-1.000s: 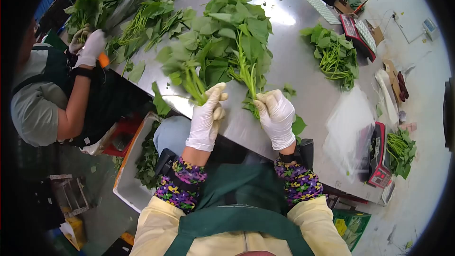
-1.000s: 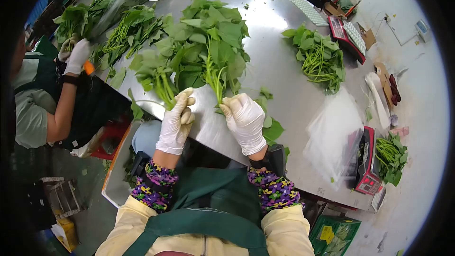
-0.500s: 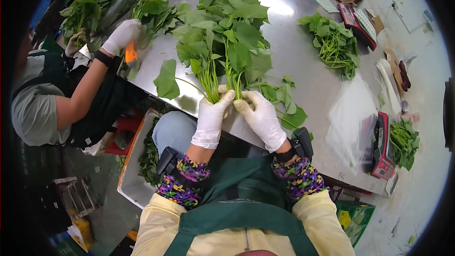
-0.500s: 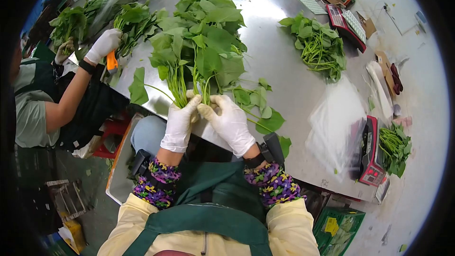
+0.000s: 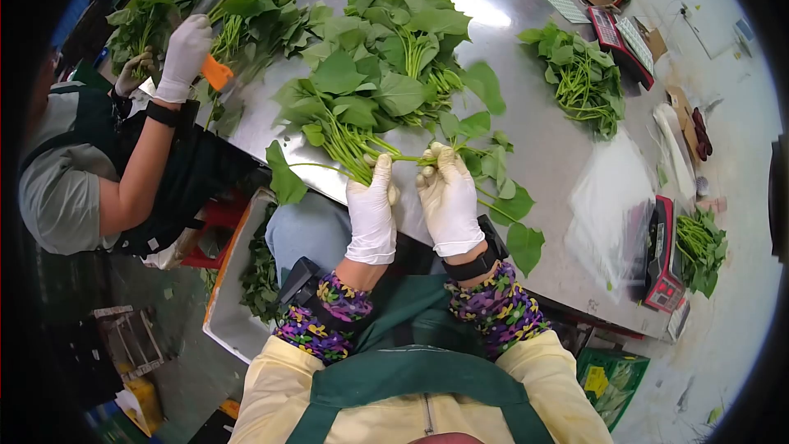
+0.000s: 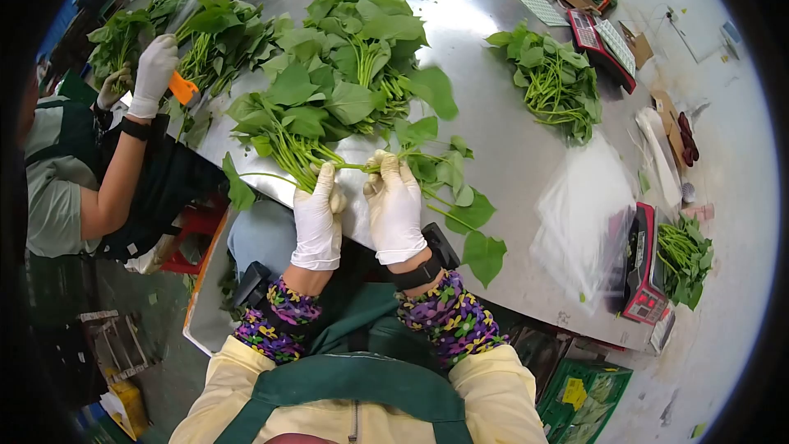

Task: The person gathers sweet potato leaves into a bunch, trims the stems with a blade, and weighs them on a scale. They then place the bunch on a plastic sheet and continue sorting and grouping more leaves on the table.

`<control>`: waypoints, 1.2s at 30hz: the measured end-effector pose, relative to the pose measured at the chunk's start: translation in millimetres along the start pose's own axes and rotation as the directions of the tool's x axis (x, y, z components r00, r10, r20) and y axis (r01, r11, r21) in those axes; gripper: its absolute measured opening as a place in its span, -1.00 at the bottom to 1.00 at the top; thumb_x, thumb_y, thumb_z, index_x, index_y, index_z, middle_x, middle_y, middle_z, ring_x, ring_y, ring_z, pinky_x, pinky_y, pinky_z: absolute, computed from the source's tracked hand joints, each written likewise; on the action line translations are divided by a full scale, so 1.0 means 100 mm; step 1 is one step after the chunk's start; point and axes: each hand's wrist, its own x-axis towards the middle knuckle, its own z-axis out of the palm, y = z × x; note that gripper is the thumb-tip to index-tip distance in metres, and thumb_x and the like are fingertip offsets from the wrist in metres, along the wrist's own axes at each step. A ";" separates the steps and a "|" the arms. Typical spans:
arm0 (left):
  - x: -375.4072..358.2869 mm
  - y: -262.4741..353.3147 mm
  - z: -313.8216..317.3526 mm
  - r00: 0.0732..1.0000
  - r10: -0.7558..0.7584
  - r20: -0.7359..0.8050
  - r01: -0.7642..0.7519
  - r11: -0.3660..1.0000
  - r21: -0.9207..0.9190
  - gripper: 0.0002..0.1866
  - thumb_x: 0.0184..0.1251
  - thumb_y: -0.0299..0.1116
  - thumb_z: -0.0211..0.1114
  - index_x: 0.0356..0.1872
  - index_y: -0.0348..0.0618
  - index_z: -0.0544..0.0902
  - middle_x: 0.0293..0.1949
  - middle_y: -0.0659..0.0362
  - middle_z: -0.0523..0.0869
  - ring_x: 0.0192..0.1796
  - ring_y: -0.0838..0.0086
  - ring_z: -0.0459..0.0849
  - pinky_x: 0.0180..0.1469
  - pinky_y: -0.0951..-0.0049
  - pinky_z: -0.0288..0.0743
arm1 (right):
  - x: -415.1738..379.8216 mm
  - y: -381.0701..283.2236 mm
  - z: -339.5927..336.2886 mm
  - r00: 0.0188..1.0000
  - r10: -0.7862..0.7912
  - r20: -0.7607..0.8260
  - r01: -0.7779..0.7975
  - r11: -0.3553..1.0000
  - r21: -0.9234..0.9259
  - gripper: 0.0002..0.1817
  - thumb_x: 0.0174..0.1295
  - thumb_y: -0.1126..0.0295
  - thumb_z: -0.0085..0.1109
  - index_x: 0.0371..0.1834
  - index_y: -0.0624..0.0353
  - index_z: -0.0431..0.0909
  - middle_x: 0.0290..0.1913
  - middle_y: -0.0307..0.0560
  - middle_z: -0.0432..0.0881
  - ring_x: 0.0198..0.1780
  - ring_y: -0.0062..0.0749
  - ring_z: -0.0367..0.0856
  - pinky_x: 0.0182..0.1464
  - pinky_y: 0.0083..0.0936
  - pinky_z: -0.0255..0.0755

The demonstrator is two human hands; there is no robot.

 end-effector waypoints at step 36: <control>0.06 0.05 -0.08 0.989 -0.063 0.134 0.079 0.990 -0.114 -0.83 0.41 -0.32 0.16 -0.09 -0.14 0.51 -0.44 0.32 0.57 -0.69 0.76 0.17 -0.64 0.68 0.05 | -0.09 -0.04 0.26 0.958 -0.190 0.213 0.255 0.904 -0.343 -0.87 0.38 0.35 0.02 -0.26 0.17 0.42 -0.38 -0.27 0.52 -0.47 -0.69 0.36 -0.40 -0.73 0.28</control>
